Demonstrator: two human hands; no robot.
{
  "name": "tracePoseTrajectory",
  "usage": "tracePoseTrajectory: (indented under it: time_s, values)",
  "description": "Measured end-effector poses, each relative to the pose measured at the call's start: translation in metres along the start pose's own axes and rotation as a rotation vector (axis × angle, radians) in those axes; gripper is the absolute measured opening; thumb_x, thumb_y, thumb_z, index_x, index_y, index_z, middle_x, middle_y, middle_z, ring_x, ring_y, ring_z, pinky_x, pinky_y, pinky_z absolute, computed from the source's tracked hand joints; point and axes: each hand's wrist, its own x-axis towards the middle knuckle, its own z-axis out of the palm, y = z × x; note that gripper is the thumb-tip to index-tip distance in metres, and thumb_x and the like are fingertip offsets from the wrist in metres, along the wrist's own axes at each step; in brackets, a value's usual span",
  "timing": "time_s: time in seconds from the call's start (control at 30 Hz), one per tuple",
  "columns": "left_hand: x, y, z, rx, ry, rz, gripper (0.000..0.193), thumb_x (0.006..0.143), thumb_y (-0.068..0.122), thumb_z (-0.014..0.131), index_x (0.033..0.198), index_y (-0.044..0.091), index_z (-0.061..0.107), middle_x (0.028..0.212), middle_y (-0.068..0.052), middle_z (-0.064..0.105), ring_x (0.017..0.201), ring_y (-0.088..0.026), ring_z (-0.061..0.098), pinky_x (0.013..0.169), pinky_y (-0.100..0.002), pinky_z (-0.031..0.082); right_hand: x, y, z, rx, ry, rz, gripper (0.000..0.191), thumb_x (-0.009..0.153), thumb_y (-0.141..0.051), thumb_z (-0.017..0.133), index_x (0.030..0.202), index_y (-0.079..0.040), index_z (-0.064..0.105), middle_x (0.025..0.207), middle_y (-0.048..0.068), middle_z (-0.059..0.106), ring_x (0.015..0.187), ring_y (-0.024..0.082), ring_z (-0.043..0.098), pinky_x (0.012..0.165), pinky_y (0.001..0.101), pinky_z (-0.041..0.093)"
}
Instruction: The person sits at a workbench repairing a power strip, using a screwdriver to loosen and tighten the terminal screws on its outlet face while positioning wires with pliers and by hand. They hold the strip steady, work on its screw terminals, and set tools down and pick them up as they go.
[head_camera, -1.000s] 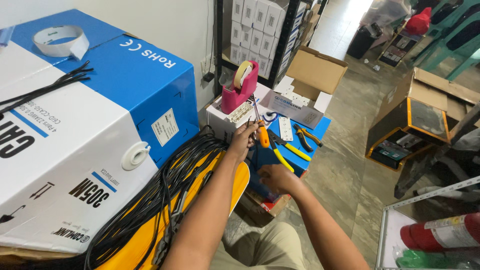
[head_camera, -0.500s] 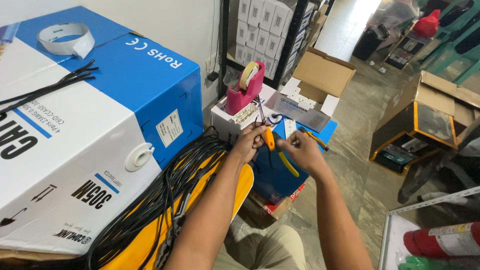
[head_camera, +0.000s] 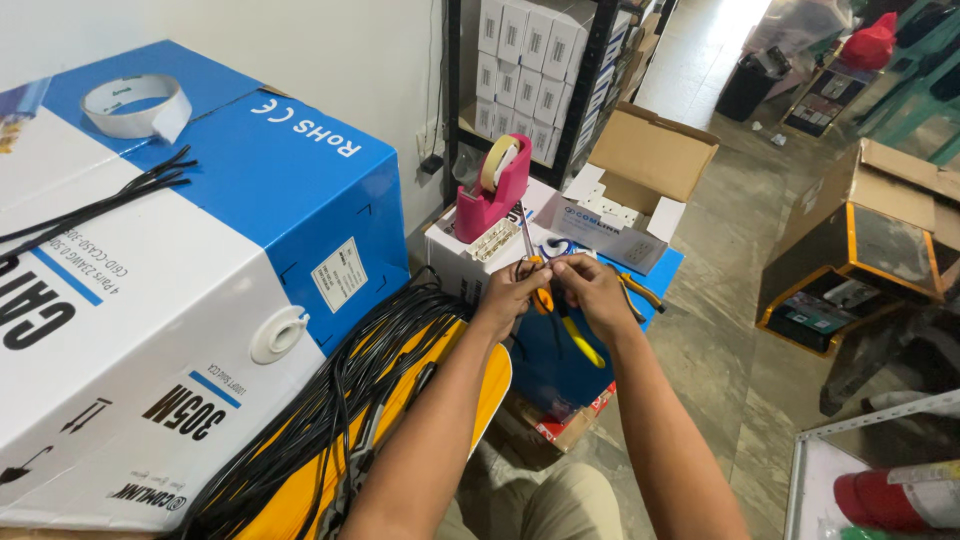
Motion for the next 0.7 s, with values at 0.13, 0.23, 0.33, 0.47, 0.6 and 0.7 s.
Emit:
tracePoseTrajectory:
  time_s: [0.13, 0.23, 0.33, 0.47, 0.6, 0.7]
  values:
    - [0.002, -0.006, 0.002, -0.011, 0.046, 0.05, 0.019, 0.094, 0.014, 0.082, 0.098, 0.011, 0.064, 0.075, 0.011, 0.053, 0.055, 0.001, 0.038, 0.046, -0.02, 0.024, -0.004, 0.004, -0.001, 0.094, 0.008, 0.009, 0.023, 0.098, -0.026, 0.067, 0.106, -0.004, 0.072, 0.067, -0.001, 0.055, 0.058, 0.008, 0.049, 0.054, 0.0242, 0.042]
    - [0.001, -0.004, 0.002, -0.027, 0.027, -0.027, 0.012, 0.091, 0.016, 0.078, 0.1, 0.009, 0.073, 0.072, 0.012, 0.055, 0.051, 0.004, 0.034, 0.044, -0.018, 0.021, -0.003, 0.008, 0.0, 0.283, 0.012, 0.025, 0.021, 0.096, -0.025, 0.067, 0.105, -0.007, 0.067, 0.071, -0.002, 0.058, 0.058, 0.009, 0.051, 0.055, 0.0266, 0.048]
    - [0.0, -0.001, 0.006, -0.05, 0.042, -0.04, 0.011, 0.088, 0.015, 0.077, 0.097, 0.01, 0.073, 0.071, 0.012, 0.058, 0.05, 0.003, 0.034, 0.043, -0.018, 0.02, -0.004, 0.014, -0.001, 0.175, -0.002, -0.012, 0.021, 0.098, -0.024, 0.068, 0.102, -0.003, 0.067, 0.069, 0.001, 0.057, 0.06, 0.01, 0.055, 0.059, 0.0258, 0.049]
    - [-0.005, 0.003, 0.01, -0.013, 0.087, -0.04, 0.013, 0.088, 0.015, 0.08, 0.097, 0.009, 0.073, 0.071, 0.012, 0.058, 0.052, 0.003, 0.036, 0.045, -0.018, 0.022, -0.003, 0.023, -0.001, 0.138, 0.018, -0.047, 0.02, 0.097, -0.021, 0.069, 0.102, -0.002, 0.069, 0.074, 0.001, 0.062, 0.063, 0.009, 0.056, 0.06, 0.025, 0.047]
    - [-0.007, 0.003, 0.014, 0.069, 0.094, -0.024, 0.012, 0.087, 0.017, 0.081, 0.092, 0.012, 0.071, 0.07, 0.012, 0.056, 0.052, 0.002, 0.038, 0.045, -0.019, 0.024, 0.0, 0.029, -0.002, 0.156, 0.046, -0.045, 0.018, 0.097, -0.019, 0.069, 0.102, -0.002, 0.068, 0.076, 0.001, 0.063, 0.065, 0.009, 0.058, 0.061, 0.0243, 0.047]
    - [-0.007, 0.005, 0.014, 0.094, 0.123, -0.044, 0.013, 0.089, 0.024, 0.078, 0.088, 0.014, 0.07, 0.066, 0.011, 0.052, 0.049, 0.002, 0.035, 0.042, -0.019, 0.022, 0.002, 0.031, -0.002, 0.19, 0.064, -0.031, 0.016, 0.097, -0.018, 0.069, 0.102, -0.003, 0.068, 0.08, 0.0, 0.065, 0.066, 0.009, 0.059, 0.062, 0.0233, 0.046]
